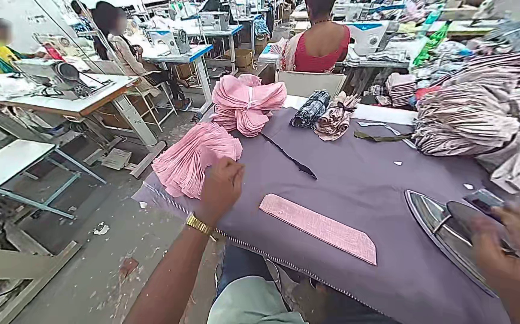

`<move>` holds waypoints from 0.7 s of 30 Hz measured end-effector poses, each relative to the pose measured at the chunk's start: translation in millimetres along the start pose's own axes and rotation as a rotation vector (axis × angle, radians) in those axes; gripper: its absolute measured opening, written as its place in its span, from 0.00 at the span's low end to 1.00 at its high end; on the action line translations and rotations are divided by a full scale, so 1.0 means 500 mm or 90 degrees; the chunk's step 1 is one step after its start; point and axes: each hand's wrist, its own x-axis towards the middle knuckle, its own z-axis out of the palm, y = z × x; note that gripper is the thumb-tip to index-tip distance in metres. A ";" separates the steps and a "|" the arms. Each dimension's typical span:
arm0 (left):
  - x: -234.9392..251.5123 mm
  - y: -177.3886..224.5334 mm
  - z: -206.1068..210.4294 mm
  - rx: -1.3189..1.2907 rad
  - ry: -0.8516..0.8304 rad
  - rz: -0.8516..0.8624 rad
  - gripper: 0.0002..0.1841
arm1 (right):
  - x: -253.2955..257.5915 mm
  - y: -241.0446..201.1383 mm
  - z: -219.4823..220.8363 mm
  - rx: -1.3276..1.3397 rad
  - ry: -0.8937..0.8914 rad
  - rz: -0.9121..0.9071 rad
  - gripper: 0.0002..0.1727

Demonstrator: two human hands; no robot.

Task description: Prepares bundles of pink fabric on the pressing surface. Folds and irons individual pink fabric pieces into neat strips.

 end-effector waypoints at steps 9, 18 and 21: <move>0.070 -0.063 -0.098 0.122 -0.085 0.032 0.07 | -0.139 -0.250 0.016 0.387 -0.043 -0.062 0.09; -0.080 0.319 -0.031 -0.493 -0.029 0.215 0.06 | -0.091 -0.446 0.073 0.928 -0.083 0.088 0.26; -0.088 0.355 -0.013 -0.796 -0.080 0.080 0.11 | -0.084 -0.448 0.056 0.931 -0.057 0.085 0.17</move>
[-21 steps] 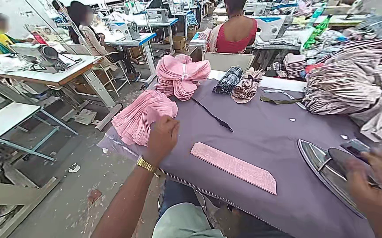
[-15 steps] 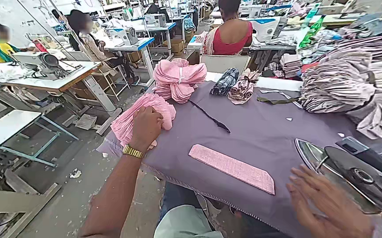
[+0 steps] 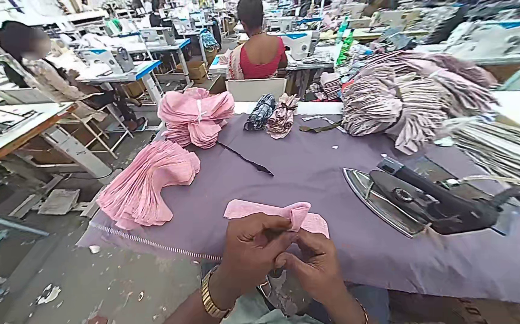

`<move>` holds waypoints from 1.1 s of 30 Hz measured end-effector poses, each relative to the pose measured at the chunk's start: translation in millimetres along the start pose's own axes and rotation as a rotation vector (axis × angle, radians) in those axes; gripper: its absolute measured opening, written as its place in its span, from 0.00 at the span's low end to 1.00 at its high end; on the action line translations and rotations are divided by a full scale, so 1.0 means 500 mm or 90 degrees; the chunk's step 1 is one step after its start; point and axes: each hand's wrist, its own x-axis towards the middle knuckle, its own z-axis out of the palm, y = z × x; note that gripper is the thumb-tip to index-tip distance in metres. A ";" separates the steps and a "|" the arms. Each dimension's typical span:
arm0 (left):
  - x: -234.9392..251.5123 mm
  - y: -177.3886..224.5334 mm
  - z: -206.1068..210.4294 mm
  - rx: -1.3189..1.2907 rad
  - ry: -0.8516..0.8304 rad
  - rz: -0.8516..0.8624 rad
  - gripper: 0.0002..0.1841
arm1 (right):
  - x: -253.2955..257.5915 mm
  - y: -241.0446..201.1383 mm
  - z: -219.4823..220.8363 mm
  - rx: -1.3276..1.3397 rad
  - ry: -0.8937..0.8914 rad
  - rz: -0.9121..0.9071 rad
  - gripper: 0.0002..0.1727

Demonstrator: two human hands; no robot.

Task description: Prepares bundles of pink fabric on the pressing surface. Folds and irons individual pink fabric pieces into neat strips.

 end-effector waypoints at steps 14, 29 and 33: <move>-0.037 -0.051 0.006 0.522 0.013 0.169 0.18 | -0.079 -0.009 -0.050 -0.669 0.043 -0.094 0.14; -0.007 -0.126 -0.144 0.565 0.015 0.057 0.15 | -0.020 0.018 -0.216 -0.672 0.074 -0.082 0.19; 0.026 -0.163 -0.169 0.751 -0.112 -0.033 0.19 | -0.001 0.077 -0.247 -0.722 0.013 0.021 0.20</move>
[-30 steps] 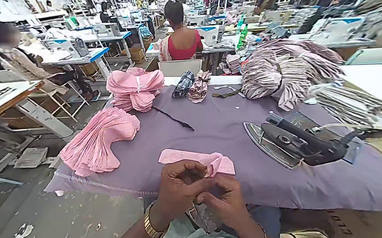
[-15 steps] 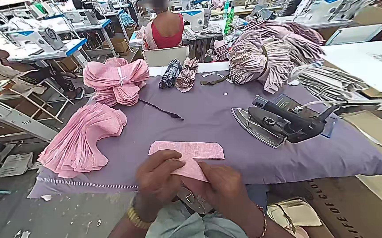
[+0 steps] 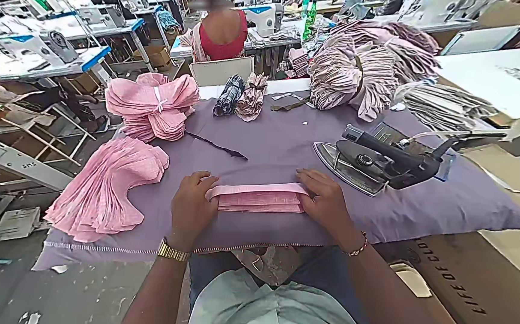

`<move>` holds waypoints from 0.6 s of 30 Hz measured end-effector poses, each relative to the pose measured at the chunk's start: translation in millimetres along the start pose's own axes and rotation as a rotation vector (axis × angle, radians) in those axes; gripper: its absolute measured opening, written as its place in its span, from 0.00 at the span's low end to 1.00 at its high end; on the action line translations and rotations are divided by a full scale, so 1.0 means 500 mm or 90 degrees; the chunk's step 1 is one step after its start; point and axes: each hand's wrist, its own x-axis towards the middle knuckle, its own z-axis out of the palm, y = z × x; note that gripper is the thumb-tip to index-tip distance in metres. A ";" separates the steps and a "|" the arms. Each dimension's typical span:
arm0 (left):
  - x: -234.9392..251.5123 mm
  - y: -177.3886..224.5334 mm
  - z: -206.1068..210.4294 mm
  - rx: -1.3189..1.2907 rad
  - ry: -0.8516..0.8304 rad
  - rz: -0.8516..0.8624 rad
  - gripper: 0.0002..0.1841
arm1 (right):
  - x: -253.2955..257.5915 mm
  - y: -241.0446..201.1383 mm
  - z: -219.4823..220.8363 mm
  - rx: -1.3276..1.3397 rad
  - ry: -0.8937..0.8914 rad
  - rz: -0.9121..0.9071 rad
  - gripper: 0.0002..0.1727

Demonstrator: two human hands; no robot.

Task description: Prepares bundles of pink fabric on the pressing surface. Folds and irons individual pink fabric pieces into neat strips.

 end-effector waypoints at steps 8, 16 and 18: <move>-0.024 -0.019 0.029 -0.124 -0.080 0.195 0.17 | -0.048 -0.013 -0.001 0.008 -0.041 -0.095 0.18; -0.018 -0.026 0.030 -0.164 -0.118 0.128 0.22 | -0.046 -0.021 -0.014 -0.020 -0.116 0.018 0.19; -0.012 -0.030 0.026 -0.198 -0.135 0.117 0.22 | -0.037 -0.019 -0.020 0.006 -0.153 0.049 0.19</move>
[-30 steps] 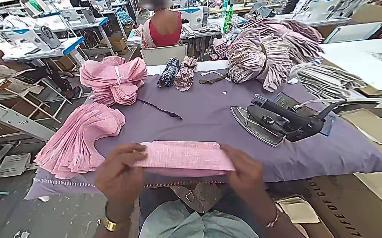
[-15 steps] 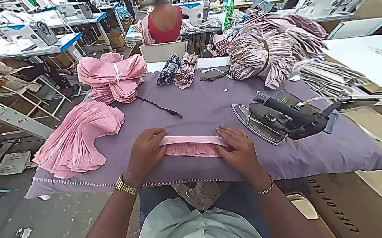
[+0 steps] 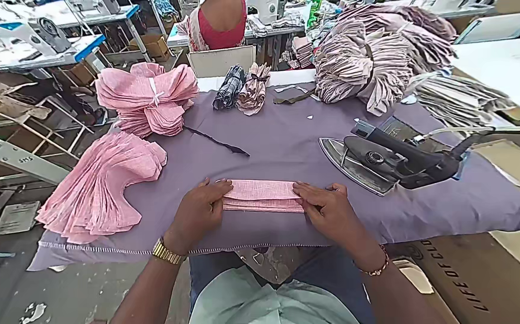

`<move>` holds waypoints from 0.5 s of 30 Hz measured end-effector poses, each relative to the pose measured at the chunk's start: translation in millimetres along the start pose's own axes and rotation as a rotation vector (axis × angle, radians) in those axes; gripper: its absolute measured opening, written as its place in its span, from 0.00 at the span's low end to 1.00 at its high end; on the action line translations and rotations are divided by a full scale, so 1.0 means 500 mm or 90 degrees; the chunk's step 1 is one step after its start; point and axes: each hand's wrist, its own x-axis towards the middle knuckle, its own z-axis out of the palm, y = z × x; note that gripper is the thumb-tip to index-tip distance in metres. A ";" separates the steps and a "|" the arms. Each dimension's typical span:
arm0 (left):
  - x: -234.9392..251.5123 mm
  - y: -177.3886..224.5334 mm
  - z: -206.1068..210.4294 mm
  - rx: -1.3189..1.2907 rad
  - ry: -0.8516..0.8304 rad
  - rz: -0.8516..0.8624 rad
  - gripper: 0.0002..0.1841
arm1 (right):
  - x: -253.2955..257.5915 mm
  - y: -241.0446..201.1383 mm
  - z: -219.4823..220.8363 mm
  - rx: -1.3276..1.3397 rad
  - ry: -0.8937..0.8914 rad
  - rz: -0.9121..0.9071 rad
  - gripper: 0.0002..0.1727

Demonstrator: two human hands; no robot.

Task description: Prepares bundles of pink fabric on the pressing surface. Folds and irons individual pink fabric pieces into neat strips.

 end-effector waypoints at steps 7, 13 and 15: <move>0.006 -0.033 -0.038 -0.167 -0.026 0.036 0.18 | 0.019 0.051 -0.048 0.169 -0.090 -0.078 0.16; 0.006 -0.024 -0.018 -0.124 0.048 0.037 0.16 | 0.003 0.034 0.000 0.056 0.066 -0.089 0.18; 0.011 -0.023 -0.021 -0.141 0.053 0.022 0.15 | 0.006 0.027 -0.001 0.058 0.061 -0.046 0.19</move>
